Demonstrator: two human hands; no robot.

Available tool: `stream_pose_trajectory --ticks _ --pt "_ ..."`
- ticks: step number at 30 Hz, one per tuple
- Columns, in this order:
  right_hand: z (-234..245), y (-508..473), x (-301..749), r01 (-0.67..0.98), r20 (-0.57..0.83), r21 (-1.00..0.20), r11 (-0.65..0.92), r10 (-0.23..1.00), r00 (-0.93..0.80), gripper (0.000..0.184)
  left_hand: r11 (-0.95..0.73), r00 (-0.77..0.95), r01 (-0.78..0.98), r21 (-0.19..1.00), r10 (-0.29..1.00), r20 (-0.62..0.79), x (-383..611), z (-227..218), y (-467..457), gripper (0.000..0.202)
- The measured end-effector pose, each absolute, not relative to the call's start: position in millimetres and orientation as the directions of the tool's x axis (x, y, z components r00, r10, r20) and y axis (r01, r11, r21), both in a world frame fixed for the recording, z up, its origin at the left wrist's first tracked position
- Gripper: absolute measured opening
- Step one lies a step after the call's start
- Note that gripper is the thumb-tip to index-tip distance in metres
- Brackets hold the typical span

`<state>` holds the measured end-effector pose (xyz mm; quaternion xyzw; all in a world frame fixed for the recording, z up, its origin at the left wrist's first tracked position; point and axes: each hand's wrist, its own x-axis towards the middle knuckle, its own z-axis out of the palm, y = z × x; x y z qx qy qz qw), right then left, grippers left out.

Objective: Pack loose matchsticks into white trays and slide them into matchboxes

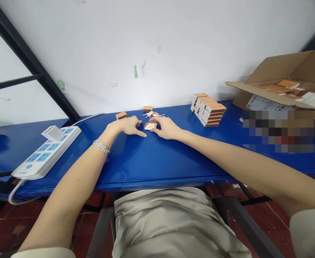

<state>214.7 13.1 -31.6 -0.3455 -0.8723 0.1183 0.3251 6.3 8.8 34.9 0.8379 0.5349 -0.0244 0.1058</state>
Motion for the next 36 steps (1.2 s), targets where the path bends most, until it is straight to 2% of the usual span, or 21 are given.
stream_pose_trajectory --ticks 4,8,11,13,15,18,20,22,25,28,32,36 --pt "-33 11 212 0.506 0.488 -0.459 0.730 0.683 -0.544 0.037 -0.396 0.429 0.896 0.201 0.888 -0.163 7 35 8 0.051" --pt "-33 10 211 0.460 0.482 -0.517 0.722 0.690 -0.540 0.032 -0.407 0.433 0.899 0.158 0.881 -0.192 8 36 8 0.050" --pt "-29 9 213 0.448 0.464 -0.541 0.712 0.697 -0.547 0.032 -0.385 0.409 0.911 0.150 0.890 -0.201 5 38 9 0.055" --pt "-25 10 216 0.457 0.456 -0.537 0.709 0.700 -0.550 0.030 -0.359 0.394 0.911 0.201 0.903 -0.172 -1 42 11 0.063" --pt "-21 10 218 0.461 0.468 -0.518 0.721 0.690 -0.552 0.026 -0.333 0.374 0.892 0.306 0.923 -0.085 -11 45 14 0.069" --pt "-19 11 219 0.482 0.470 -0.510 0.712 0.700 -0.538 0.019 -0.267 0.232 0.854 0.447 0.964 0.132 -28 46 23 0.057" --pt "-19 11 219 0.506 0.450 -0.516 0.692 0.721 -0.527 0.014 -0.209 0.099 0.865 0.456 0.962 0.253 -40 43 30 0.048" --pt "-20 11 218 0.520 0.448 -0.510 0.685 0.728 -0.520 0.013 -0.150 0.024 0.894 0.422 0.957 0.290 -51 37 37 0.042" --pt "-20 10 218 0.509 0.482 -0.480 0.714 0.700 -0.527 0.014 -0.104 0.002 0.933 0.343 0.959 0.285 -62 28 46 0.039" --pt "-21 9 218 0.494 0.490 -0.461 0.737 0.676 -0.550 0.017 -0.098 0.022 0.949 0.300 0.969 0.246 -67 25 49 0.048" --pt "-22 12 220 0.458 0.504 -0.447 0.769 0.639 -0.581 0.018 -0.108 0.057 0.930 0.350 0.986 0.155 -70 23 49 0.068" --pt "-23 12 219 0.419 0.518 -0.430 0.799 0.599 -0.611 0.018 -0.103 0.049 0.918 0.384 0.988 0.147 -72 21 50 0.064"
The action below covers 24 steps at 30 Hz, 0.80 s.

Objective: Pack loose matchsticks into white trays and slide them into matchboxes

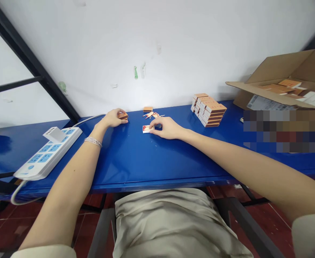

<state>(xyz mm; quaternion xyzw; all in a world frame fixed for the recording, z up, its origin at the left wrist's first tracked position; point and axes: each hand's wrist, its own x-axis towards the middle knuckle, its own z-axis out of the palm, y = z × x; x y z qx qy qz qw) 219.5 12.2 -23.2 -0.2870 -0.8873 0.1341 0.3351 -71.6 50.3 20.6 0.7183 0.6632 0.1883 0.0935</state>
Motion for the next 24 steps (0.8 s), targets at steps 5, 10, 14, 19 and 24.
stream_pose_trajectory --ticks 5,10,14,19,24 --pt "-21 12 219 0.377 0.553 -0.402 0.834 0.549 -0.627 0.015 -0.099 0.035 0.926 0.365 0.984 0.176 -71 19 52 0.055" --pt "-17 12 222 0.415 0.509 -0.431 0.801 0.595 -0.622 0.017 -0.178 0.074 0.874 0.453 0.969 0.237 -65 27 46 0.055" --pt "-19 12 220 0.447 0.468 -0.449 0.774 0.630 -0.620 0.033 -0.320 0.178 0.732 0.602 0.942 0.284 -59 33 40 0.069" --pt "-24 13 215 0.410 0.473 -0.435 0.802 0.591 -0.653 0.030 -0.350 0.238 0.620 0.702 0.937 0.257 -53 33 38 0.069" --pt "-23 16 218 0.455 0.467 -0.427 0.781 0.622 -0.629 0.031 -0.332 0.149 0.646 0.688 0.938 0.313 -44 34 37 0.056"
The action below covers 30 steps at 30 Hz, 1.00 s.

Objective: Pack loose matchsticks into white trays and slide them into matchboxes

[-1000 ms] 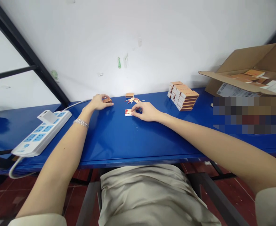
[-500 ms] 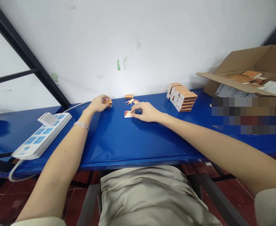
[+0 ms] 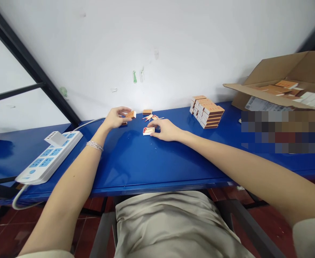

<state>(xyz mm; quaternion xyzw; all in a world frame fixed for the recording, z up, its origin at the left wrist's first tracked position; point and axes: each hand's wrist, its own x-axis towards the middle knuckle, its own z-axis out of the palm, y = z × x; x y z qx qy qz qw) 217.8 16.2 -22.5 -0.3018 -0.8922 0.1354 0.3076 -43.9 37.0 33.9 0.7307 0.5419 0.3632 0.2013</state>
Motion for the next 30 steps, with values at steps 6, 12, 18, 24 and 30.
stream_pose_trajectory --ticks 6,12,18,24,30 --pt "-20 20 222 0.511 0.457 -0.446 0.735 0.678 -0.576 0.035 -0.302 -0.013 0.743 0.597 0.885 0.465 -50 35 43 0.044" --pt "-23 20 221 0.506 0.450 -0.432 0.746 0.665 -0.596 0.035 -0.105 -0.014 0.898 0.427 0.964 0.266 -73 24 47 0.048" --pt "-22 24 222 0.535 0.434 -0.435 0.724 0.689 -0.580 0.037 -0.285 0.193 0.922 0.262 0.925 0.328 -37 24 56 0.048" --pt "-19 32 230 0.566 0.415 -0.457 0.686 0.728 -0.546 0.041 -0.405 0.381 0.910 0.090 0.902 0.201 26 18 105 0.062" --pt "-15 38 234 0.602 0.400 -0.486 0.634 0.773 -0.492 0.044 -0.373 0.352 0.926 0.058 0.910 0.217 31 16 128 0.055"
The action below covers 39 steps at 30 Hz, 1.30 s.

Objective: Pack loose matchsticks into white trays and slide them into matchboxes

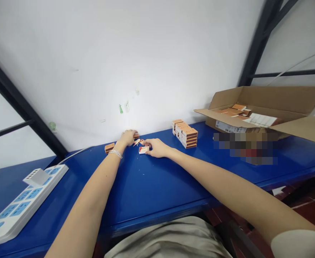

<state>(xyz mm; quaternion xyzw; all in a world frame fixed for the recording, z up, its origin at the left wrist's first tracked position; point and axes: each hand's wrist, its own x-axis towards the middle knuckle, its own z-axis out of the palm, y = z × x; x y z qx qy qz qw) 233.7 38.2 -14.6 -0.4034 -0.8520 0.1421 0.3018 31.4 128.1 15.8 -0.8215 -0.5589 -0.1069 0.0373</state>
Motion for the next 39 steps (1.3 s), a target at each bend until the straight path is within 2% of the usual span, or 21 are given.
stream_pose_trajectory --ticks 7,13,15,18,21,24,27,31,39 --pt "-15 42 234 0.586 0.375 -0.526 0.616 0.786 -0.491 0.049 -0.329 0.294 0.938 0.107 0.921 0.256 1 19 117 0.051" --pt "-10 42 234 0.586 0.355 -0.552 0.593 0.803 -0.478 0.048 -0.371 0.301 0.921 0.121 0.873 0.384 -30 60 86 0.054" --pt "-9 41 235 0.581 0.355 -0.559 0.592 0.804 -0.477 0.048 -0.368 0.234 0.907 0.205 0.845 0.481 -48 77 70 0.050" --pt "-9 40 235 0.569 0.353 -0.576 0.587 0.806 -0.474 0.048 -0.358 0.183 0.876 0.322 0.866 0.466 -71 87 45 0.049" --pt "-10 39 233 0.556 0.356 -0.595 0.580 0.811 -0.465 0.048 -0.410 0.246 0.831 0.376 0.878 0.411 -75 70 24 0.046" --pt "-12 38 229 0.512 0.396 -0.610 0.605 0.792 -0.464 0.048 -0.515 0.368 0.777 0.362 0.838 0.403 -62 40 10 0.039" --pt "-14 34 225 0.444 0.461 -0.620 0.647 0.758 -0.461 0.048 -0.550 0.413 0.763 0.339 0.819 0.397 -48 22 0 0.039" --pt "-17 27 219 0.392 0.536 -0.584 0.710 0.701 -0.470 0.042 -0.581 0.458 0.751 0.313 0.800 0.387 -36 17 -8 0.039" --pt "-17 19 215 0.412 0.573 -0.502 0.761 0.649 -0.501 0.041 -0.593 0.474 0.742 0.313 0.794 0.381 -28 16 -18 0.040"
